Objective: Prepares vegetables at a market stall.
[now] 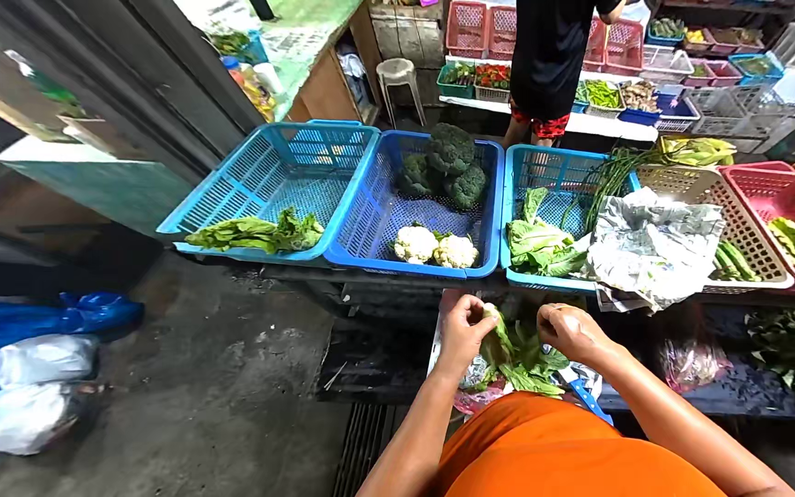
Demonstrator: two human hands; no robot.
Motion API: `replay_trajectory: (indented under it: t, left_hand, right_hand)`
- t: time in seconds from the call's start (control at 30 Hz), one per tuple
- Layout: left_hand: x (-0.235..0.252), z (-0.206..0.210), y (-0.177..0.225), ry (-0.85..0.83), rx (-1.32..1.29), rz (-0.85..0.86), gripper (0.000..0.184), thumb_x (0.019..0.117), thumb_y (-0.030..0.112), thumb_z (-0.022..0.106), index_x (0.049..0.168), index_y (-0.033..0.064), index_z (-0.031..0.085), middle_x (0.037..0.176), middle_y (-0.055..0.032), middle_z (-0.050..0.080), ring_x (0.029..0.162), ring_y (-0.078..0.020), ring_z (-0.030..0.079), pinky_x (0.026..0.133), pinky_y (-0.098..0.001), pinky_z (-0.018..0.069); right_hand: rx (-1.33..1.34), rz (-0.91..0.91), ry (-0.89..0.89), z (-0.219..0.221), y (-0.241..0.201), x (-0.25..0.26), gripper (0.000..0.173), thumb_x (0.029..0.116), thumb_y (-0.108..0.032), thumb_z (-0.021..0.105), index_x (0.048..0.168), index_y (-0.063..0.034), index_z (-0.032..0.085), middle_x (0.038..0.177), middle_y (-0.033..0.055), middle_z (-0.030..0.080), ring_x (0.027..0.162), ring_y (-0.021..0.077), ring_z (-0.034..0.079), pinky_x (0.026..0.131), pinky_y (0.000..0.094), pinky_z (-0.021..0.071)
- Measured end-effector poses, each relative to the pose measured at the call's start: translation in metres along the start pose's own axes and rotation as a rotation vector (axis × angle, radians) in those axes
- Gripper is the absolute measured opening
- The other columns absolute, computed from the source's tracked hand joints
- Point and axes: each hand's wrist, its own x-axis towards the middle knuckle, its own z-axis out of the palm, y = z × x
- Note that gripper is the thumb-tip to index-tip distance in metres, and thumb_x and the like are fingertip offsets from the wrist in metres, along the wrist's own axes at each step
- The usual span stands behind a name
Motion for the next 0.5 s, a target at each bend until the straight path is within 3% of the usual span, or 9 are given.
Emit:
replay_trajectory:
  t: [0.1,0.2,0.23,0.3,0.4,0.5]
  left_hand:
    - [0.000,-0.002,0.002,0.086,-0.119,-0.045,0.027,0.0885,0.004,0.071,0.112,-0.0017,0.058,0.103,-0.0138,0.067,0.093,-0.0196,0.068,0.079,-0.0359,0.0589]
    - [-0.002,0.011,0.009,0.031,-0.195,-0.113,0.037,0.0918,0.004,0.068,0.124,-0.0008,0.052,0.108,-0.0157,0.066,0.095,-0.0216,0.068,0.076,-0.0377,0.0601]
    - [-0.003,0.017,0.013,0.002,-0.194,-0.123,0.038,0.0920,0.006,0.069,0.124,-0.0002,0.052,0.108,-0.0150,0.066,0.095,-0.0215,0.068,0.075,-0.0377,0.0595]
    - [-0.004,0.026,0.019,-0.041,-0.187,-0.111,0.038,0.0918,0.011,0.073,0.123,0.0009,0.053,0.107,-0.0135,0.066,0.095,-0.0208,0.068,0.076,-0.0377,0.0595]
    - [0.000,0.027,0.028,-0.051,-0.260,-0.044,0.038,0.0941,0.008,0.071,0.126,0.0026,0.052,0.109,-0.0121,0.065,0.096,-0.0219,0.068,0.080,-0.0408,0.0610]
    - [0.012,0.011,0.022,-0.013,-0.223,-0.075,0.031,0.0998,0.013,0.064,0.128,0.0063,0.053,0.113,-0.0116,0.065,0.095,-0.0239,0.069,0.079,-0.0420,0.0609]
  right_hand:
    - [0.111,0.076,-0.224,0.001,0.010,0.001,0.048,0.0967,-0.029,0.069,0.135,-0.0027,0.058,0.128,0.0199,0.065,0.117,0.0358,0.064,0.103,0.0564,0.0497]
    - [0.439,-0.018,-0.193,-0.003,-0.005,0.001,0.069,0.0946,-0.043,0.070,0.148,-0.0049,0.048,0.134,0.0160,0.063,0.117,0.0268,0.065,0.103,0.0474,0.0527]
    - [0.495,-0.042,-0.170,-0.005,-0.013,0.002,0.071,0.0932,-0.045,0.071,0.148,-0.0062,0.048,0.131,0.0143,0.065,0.116,0.0240,0.065,0.103,0.0456,0.0528]
    - [0.543,-0.046,-0.118,-0.012,-0.025,0.005,0.059,0.0937,-0.037,0.071,0.141,-0.0070,0.054,0.125,0.0121,0.068,0.114,0.0205,0.067,0.103,0.0447,0.0534]
    - [0.726,0.042,0.010,-0.027,-0.025,0.010,0.042,0.0929,-0.024,0.067,0.130,-0.0035,0.062,0.112,0.0129,0.071,0.102,0.0198,0.070,0.093,0.0438,0.0578]
    - [1.023,0.205,0.208,-0.048,-0.012,0.014,0.041,0.0976,-0.021,0.065,0.134,-0.0047,0.058,0.111,0.0123,0.071,0.096,0.0211,0.070,0.086,0.0437,0.0606]
